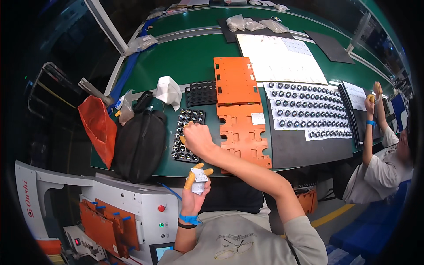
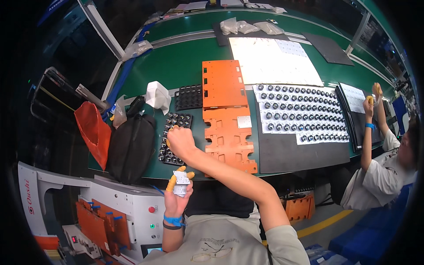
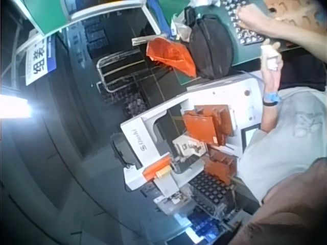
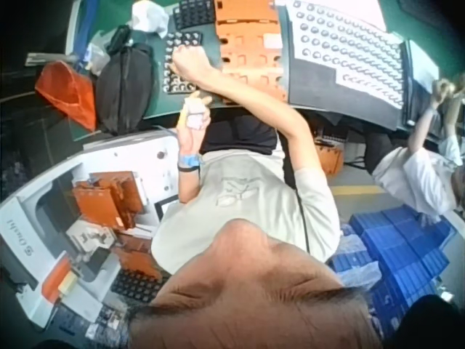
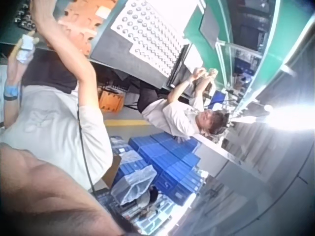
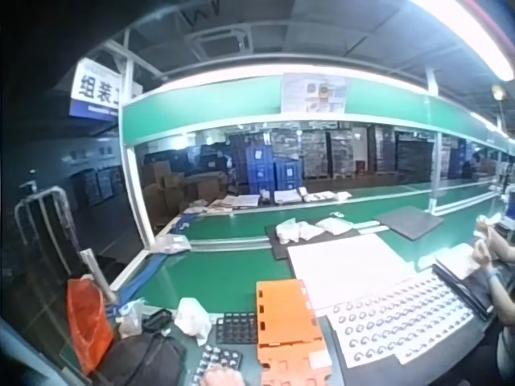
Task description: The person places small white square components into an orange plastic jig. They then pick up small black cylindrical parts and attach them to the white squares within the jig. Finally, the person moves the loaded jig to a testing machine and interacts with its touchscreen interface.
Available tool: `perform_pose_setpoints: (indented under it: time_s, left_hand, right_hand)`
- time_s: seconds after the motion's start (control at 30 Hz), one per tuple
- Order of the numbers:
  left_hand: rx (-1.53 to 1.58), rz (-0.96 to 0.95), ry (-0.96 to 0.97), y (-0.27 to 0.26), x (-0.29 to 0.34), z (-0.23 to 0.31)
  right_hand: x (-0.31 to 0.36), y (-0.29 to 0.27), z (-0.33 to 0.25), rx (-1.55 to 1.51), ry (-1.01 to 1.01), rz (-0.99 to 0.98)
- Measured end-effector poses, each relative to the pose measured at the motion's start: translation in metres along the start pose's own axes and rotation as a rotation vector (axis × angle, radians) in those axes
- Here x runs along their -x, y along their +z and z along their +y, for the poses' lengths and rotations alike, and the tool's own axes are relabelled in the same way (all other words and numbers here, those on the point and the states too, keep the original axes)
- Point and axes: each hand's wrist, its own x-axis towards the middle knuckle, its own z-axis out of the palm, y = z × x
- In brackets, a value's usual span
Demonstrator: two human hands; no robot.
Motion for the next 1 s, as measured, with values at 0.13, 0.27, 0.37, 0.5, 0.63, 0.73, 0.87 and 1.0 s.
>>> perform_pose_setpoints:
  time_s: [0.13, 0.27, 0.37, 0.5, 0.63, 0.73, 0.87, 1.0]
  left_hand:
    - [-0.074, -0.031, 0.021, 0.0, -0.004, 0.001]
    - [0.025, -0.04, 0.012, 0.001, 0.002, 0.004]
    - [0.025, -0.038, 0.027, -0.006, 0.003, 0.002]
    - [0.018, -0.071, 0.074, -0.007, 0.0, -0.002]
    - [-0.03, -0.125, 0.124, -0.007, -0.005, -0.004]
    - [-0.124, -0.102, 0.151, 0.02, -0.006, 0.001]
    - [-0.335, -0.15, 0.322, 0.038, -0.008, 0.0]
    - [-0.599, -0.192, 0.505, 0.045, -0.012, -0.002]
  right_hand:
    - [0.001, 0.0, -0.002, 0.03, 0.024, -0.007]
    - [0.0, -0.011, 0.001, -0.097, 0.033, 0.011]
    - [0.009, -0.038, 0.004, -0.23, 0.081, 0.086]
    - [0.045, -0.095, 0.004, -0.585, 0.138, 0.004]
    - [0.084, -0.118, 0.01, -0.844, 0.147, -0.199]
    - [0.104, -0.123, 0.017, -0.903, 0.107, -0.235]
    - [0.114, -0.133, 0.021, -0.917, 0.098, -0.135]
    - [0.116, -0.147, 0.028, -0.814, 0.057, -0.096]
